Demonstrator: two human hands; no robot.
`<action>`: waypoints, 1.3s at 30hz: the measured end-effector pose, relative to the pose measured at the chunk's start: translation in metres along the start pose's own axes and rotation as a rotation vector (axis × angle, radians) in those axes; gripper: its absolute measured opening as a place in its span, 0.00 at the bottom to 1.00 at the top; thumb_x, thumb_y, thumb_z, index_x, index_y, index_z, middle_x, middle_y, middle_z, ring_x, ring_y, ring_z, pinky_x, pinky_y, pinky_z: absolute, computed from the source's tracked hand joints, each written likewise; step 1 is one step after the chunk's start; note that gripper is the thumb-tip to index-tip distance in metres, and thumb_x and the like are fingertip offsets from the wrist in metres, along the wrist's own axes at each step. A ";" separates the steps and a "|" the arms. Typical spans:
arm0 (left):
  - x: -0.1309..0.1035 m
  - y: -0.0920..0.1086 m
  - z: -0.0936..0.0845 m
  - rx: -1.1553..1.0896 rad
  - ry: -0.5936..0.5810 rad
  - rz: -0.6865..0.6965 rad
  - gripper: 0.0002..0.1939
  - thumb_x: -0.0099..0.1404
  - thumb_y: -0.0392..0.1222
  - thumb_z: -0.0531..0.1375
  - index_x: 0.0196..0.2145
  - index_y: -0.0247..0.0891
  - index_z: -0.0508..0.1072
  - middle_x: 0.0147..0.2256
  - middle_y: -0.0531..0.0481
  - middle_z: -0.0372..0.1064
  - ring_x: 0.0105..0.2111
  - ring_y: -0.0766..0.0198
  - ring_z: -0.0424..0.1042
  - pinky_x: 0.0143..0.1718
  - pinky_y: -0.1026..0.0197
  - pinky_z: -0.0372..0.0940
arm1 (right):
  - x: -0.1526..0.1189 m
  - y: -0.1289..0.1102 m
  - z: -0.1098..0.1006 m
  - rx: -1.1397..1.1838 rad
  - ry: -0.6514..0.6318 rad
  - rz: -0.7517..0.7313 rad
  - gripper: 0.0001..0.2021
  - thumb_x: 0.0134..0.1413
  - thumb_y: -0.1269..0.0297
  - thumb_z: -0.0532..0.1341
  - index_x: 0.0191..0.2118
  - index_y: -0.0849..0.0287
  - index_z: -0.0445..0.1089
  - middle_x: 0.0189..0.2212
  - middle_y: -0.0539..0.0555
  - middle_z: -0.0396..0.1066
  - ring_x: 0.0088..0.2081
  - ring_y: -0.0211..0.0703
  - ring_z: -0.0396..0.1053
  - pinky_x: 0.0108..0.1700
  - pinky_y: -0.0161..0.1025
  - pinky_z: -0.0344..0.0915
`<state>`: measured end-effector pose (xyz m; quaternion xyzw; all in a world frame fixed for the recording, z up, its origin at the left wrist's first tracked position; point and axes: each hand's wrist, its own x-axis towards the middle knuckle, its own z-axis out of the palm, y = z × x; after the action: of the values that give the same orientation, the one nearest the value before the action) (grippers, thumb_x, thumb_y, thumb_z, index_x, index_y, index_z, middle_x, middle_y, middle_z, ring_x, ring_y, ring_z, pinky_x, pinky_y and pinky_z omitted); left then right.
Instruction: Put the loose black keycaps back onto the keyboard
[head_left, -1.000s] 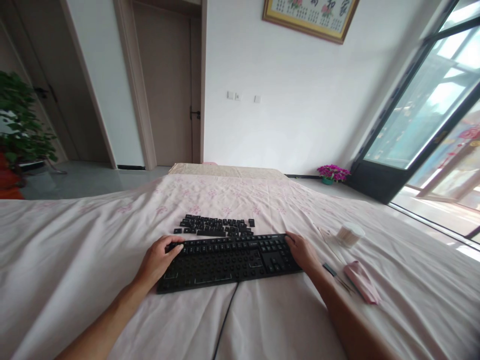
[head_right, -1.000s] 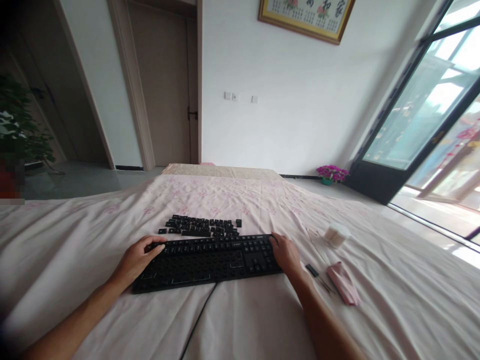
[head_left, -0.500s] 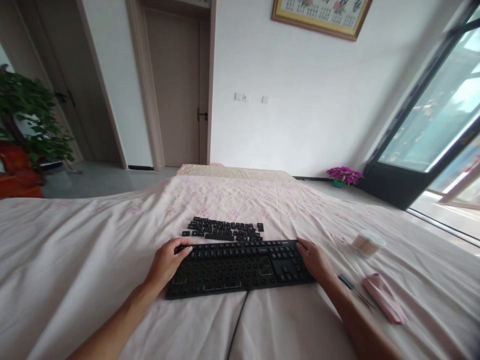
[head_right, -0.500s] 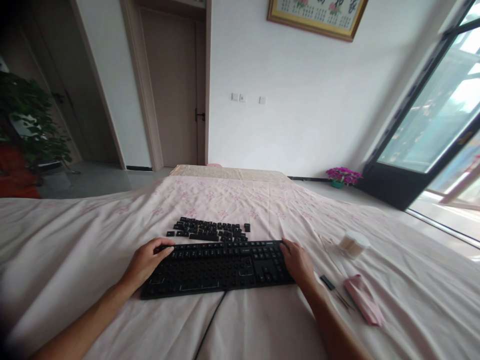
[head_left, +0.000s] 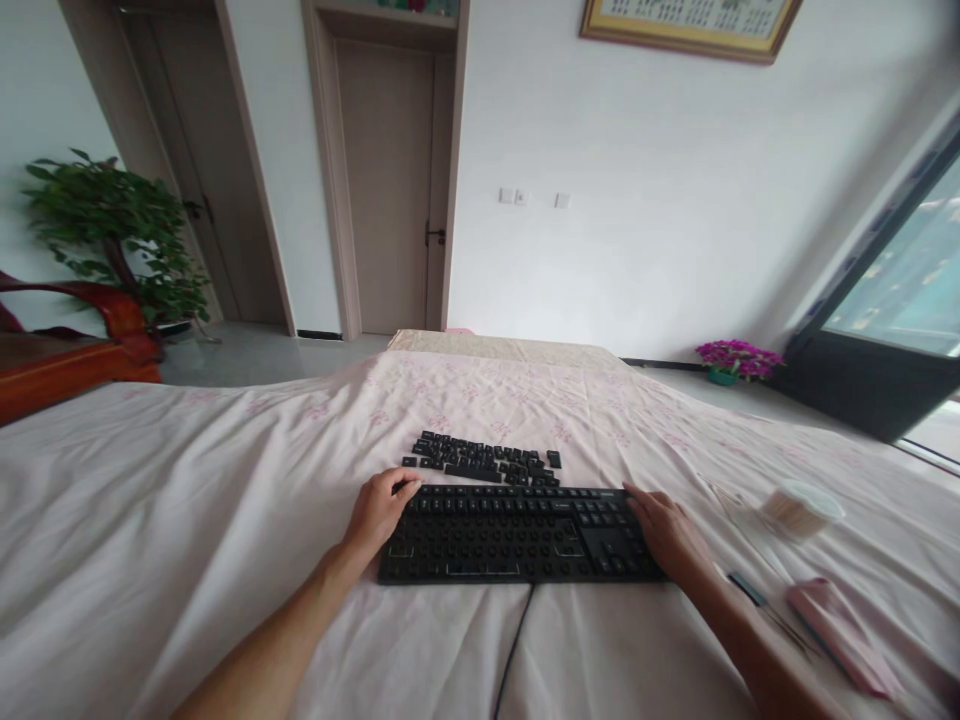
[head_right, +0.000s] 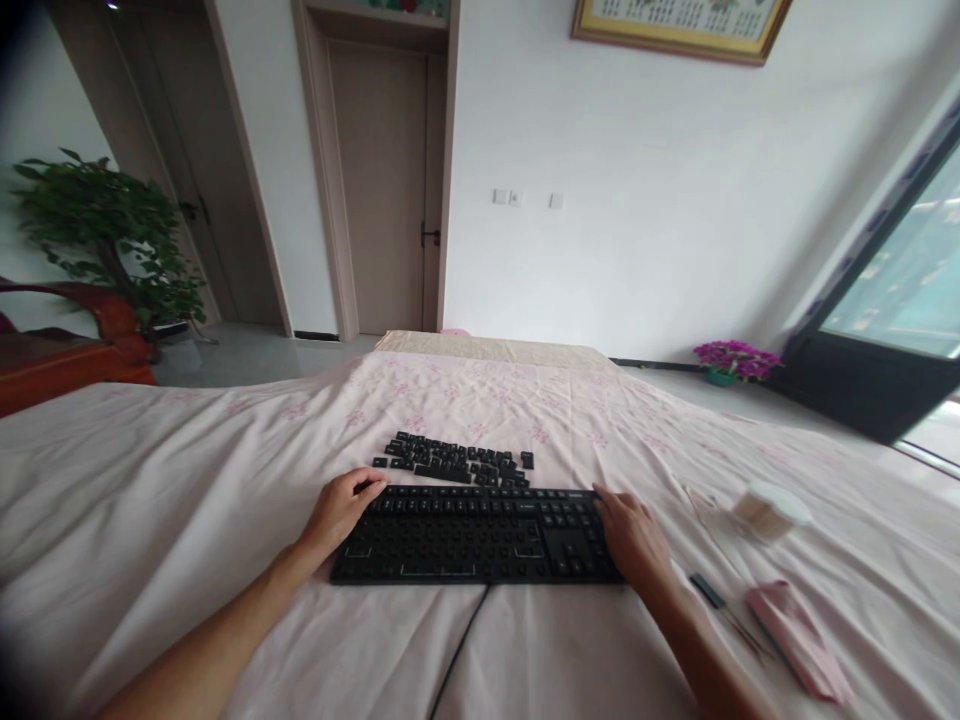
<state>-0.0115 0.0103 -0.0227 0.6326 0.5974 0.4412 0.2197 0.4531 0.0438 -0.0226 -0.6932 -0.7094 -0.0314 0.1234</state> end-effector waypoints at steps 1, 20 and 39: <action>0.000 -0.001 0.000 -0.019 0.007 -0.013 0.13 0.60 0.49 0.56 0.34 0.42 0.77 0.36 0.50 0.77 0.38 0.57 0.74 0.43 0.58 0.65 | 0.000 -0.001 -0.005 -0.019 -0.011 -0.013 0.24 0.63 0.57 0.42 0.58 0.56 0.64 0.45 0.59 0.70 0.46 0.51 0.68 0.49 0.45 0.60; 0.001 -0.009 -0.014 -0.145 0.017 -0.071 0.13 0.57 0.46 0.58 0.35 0.38 0.78 0.37 0.44 0.76 0.38 0.57 0.74 0.43 0.58 0.65 | 0.103 -0.304 -0.013 0.201 -0.084 -0.512 0.12 0.57 0.65 0.58 0.42 0.52 0.77 0.40 0.51 0.77 0.48 0.44 0.67 0.49 0.36 0.60; 0.006 -0.014 -0.012 -0.192 0.069 -0.103 0.12 0.60 0.43 0.56 0.37 0.40 0.78 0.38 0.49 0.77 0.39 0.58 0.73 0.43 0.60 0.63 | 0.139 -0.363 0.024 -0.023 -0.165 -0.474 0.10 0.53 0.67 0.60 0.38 0.56 0.79 0.39 0.59 0.76 0.50 0.49 0.63 0.49 0.39 0.54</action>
<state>-0.0297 0.0160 -0.0257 0.5617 0.5912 0.5062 0.2807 0.0890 0.1712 0.0304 -0.5088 -0.8595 -0.0109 0.0463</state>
